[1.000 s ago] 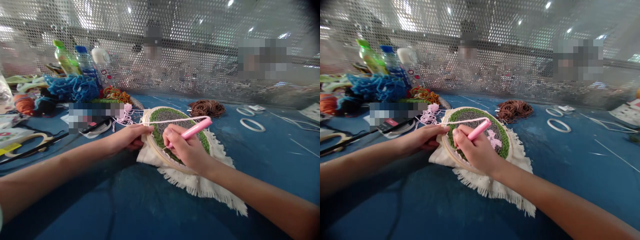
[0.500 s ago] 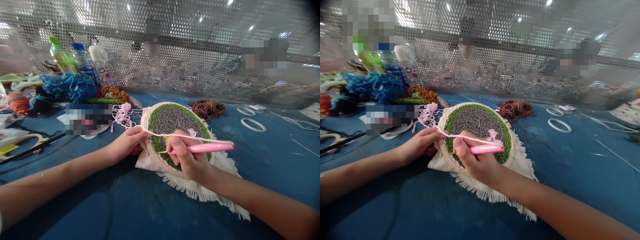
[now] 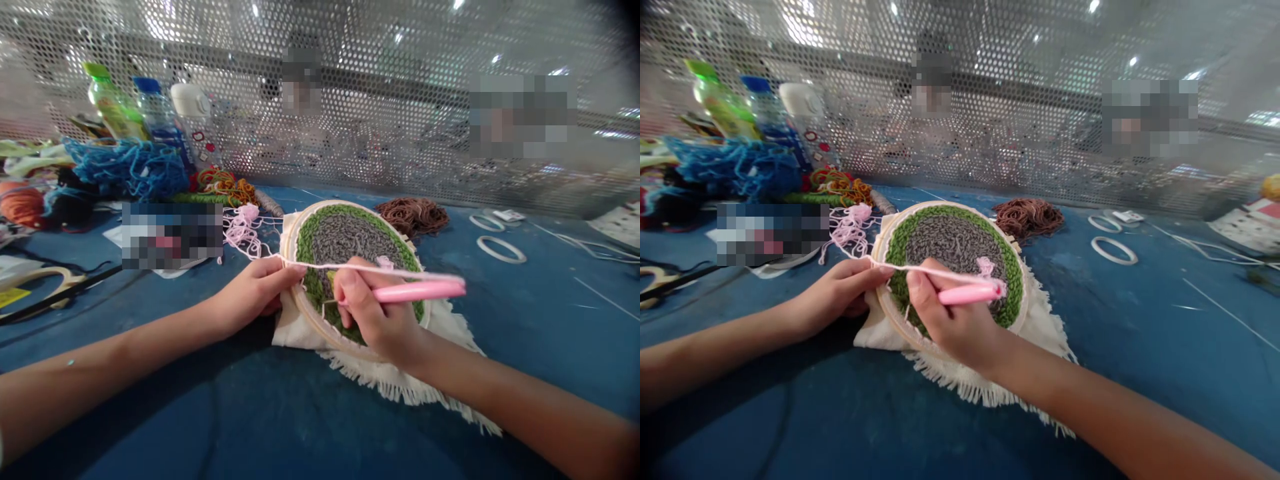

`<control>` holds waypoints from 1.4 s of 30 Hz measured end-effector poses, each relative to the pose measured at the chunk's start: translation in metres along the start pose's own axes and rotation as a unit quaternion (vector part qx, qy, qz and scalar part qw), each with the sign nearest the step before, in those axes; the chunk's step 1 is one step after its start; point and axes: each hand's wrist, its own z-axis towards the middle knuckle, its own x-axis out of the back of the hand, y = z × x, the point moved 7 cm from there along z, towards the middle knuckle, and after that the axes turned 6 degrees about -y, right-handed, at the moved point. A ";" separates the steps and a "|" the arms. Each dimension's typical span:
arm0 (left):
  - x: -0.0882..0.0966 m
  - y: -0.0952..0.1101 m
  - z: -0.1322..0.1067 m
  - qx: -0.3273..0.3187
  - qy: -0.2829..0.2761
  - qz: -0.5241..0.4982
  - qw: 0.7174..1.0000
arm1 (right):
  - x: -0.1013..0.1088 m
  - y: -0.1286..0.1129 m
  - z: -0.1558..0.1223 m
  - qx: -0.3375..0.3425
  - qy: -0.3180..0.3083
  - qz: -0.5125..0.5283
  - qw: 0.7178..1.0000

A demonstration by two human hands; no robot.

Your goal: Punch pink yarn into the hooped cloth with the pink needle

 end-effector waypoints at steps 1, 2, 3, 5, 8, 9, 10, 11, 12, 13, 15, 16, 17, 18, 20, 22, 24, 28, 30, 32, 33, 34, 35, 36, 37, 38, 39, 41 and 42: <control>0.000 -0.001 0.001 0.002 -0.005 -0.001 1.000 | 0.000 0.003 0.000 -0.003 -0.004 0.011 1.000; 0.000 -0.001 0.001 0.002 -0.010 -0.001 1.000 | 0.000 0.005 -0.001 -0.003 -0.004 0.023 1.000; 0.000 -0.002 0.002 0.001 -0.015 -0.001 1.000 | 0.001 0.006 -0.002 0.000 0.001 0.036 0.999; -0.001 -0.002 0.002 0.000 -0.024 -0.001 1.000 | 0.003 0.007 -0.006 0.011 0.018 0.067 0.998; -0.001 -0.002 0.002 -0.002 -0.031 -0.007 0.999 | 0.001 0.007 -0.008 0.014 0.007 0.080 0.997; -0.001 -0.002 0.002 -0.003 -0.031 -0.008 0.999 | 0.000 0.007 -0.008 0.011 0.001 0.072 0.997; -0.001 -0.002 0.002 -0.004 -0.030 -0.007 1.000 | 0.000 0.007 -0.007 0.007 -0.002 0.061 0.998; 0.000 -0.001 0.002 -0.005 -0.026 -0.005 1.000 | 0.000 0.006 -0.006 0.006 -0.003 0.045 0.999; 0.000 -0.001 0.001 -0.006 -0.021 -0.003 1.000 | 0.001 0.004 -0.005 0.006 -0.005 0.028 1.000; 0.000 0.000 0.001 -0.008 -0.016 -0.001 1.000 | 0.001 0.003 -0.004 0.006 -0.009 0.009 1.000; -0.001 0.000 0.001 -0.013 -0.011 -0.001 1.000 | -0.002 -0.002 0.000 0.001 -0.034 -0.027 0.999; -0.002 0.000 0.002 -0.016 -0.013 -0.001 1.000 | -0.006 -0.003 0.002 -0.004 -0.058 -0.041 0.998; -0.003 0.001 0.002 -0.020 -0.019 0.001 1.000 | -0.010 -0.004 0.004 -0.011 -0.085 -0.055 0.995; -0.004 0.001 0.002 -0.026 -0.026 0.005 0.999 | -0.015 -0.004 0.007 -0.018 -0.111 -0.071 0.991; -0.006 0.001 0.001 -0.039 -0.038 0.016 0.998 | -0.022 -0.003 0.010 -0.031 -0.143 -0.093 0.985; -0.005 0.000 0.000 -0.045 -0.040 0.026 0.998 | -0.025 -0.001 0.013 -0.033 -0.146 -0.068 0.986; -0.004 -0.002 0.000 -0.034 -0.034 0.027 0.998 | -0.021 0.004 0.015 -0.043 -0.110 0.035 0.992; -0.002 -0.006 0.002 0.007 -0.038 -0.015 0.999 | -0.004 0.025 0.009 -0.099 0.022 0.266 0.959; 0.002 -0.005 0.004 0.006 -0.014 -0.043 0.999 | -0.001 0.028 0.007 -0.094 0.043 0.305 0.947; 0.009 -0.003 0.006 -0.004 0.021 -0.051 0.998 | -0.002 0.027 0.006 -0.075 0.034 0.313 0.946; 0.011 -0.002 0.006 -0.008 0.033 -0.050 0.998 | -0.004 0.026 0.006 -0.068 0.026 0.312 0.947; 0.012 -0.002 0.007 -0.010 0.039 -0.047 0.998 | -0.005 0.026 0.005 -0.063 0.018 0.308 0.949; 0.013 -0.002 0.007 -0.011 0.040 -0.045 0.998 | -0.006 0.025 0.005 -0.060 0.010 0.300 0.952; 0.013 -0.003 0.007 -0.011 0.041 -0.044 0.998 | -0.007 0.025 0.004 -0.058 0.005 0.290 0.955; 0.013 -0.003 0.007 -0.012 0.041 -0.045 0.998 | -0.007 0.023 0.003 -0.054 -0.002 0.275 0.960; 0.012 -0.003 0.007 -0.012 0.040 -0.046 0.998 | -0.007 0.020 0.003 -0.049 -0.009 0.253 0.966; 0.012 -0.003 0.006 -0.015 0.039 -0.049 0.998 | -0.007 0.016 0.002 -0.042 -0.017 0.222 0.974; 0.011 -0.002 0.005 -0.020 0.040 -0.054 0.997 | -0.009 0.005 0.002 -0.029 -0.053 0.128 0.990; 0.010 -0.002 0.005 -0.024 0.041 -0.057 0.997 | -0.012 -0.001 0.003 -0.027 -0.082 0.068 0.994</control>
